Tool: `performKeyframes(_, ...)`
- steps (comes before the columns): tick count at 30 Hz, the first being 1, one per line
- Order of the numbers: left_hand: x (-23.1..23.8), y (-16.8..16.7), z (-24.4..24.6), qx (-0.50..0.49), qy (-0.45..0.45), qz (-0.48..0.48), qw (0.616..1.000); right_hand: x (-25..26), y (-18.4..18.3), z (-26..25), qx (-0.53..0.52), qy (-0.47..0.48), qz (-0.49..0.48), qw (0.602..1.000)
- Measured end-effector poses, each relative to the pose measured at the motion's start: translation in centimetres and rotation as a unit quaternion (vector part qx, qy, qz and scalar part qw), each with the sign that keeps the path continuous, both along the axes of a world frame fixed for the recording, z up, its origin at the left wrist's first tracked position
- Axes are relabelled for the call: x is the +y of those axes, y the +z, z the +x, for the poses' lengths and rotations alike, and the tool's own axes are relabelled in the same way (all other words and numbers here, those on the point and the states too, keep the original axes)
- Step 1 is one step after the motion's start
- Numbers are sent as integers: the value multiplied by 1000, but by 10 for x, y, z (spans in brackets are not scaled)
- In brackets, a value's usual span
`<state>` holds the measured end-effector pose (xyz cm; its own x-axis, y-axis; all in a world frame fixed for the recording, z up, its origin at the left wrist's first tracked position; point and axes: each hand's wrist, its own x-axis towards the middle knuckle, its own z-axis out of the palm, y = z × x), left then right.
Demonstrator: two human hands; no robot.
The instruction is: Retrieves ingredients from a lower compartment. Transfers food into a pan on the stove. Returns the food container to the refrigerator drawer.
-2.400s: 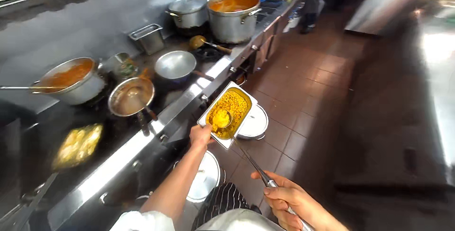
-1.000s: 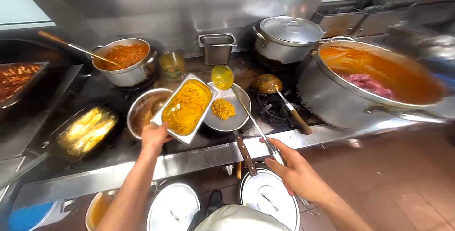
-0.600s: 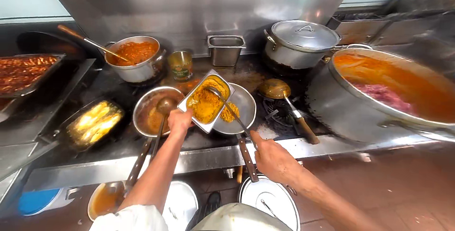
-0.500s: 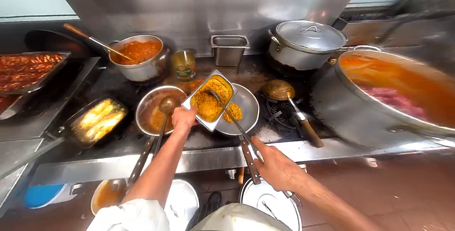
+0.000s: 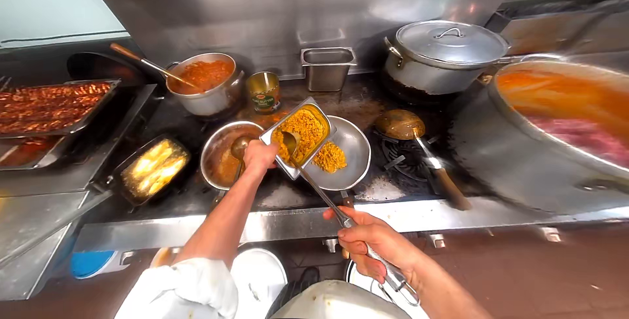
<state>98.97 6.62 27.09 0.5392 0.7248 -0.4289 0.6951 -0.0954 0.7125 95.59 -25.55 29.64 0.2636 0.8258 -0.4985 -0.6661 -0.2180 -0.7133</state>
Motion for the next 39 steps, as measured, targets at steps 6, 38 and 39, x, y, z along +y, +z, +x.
performKeyframes(6,4,4,6,-39,12,-71,997,-13,-12,-3,102,-71,109,986)
performKeyframes(38,22,19,-43,-113,66,-21,991,-37,62,33,-605,109,-350,706)
performKeyframes(39,20,17,-40,-108,55,-9,993,-25,71,35,-613,157,-384,672)
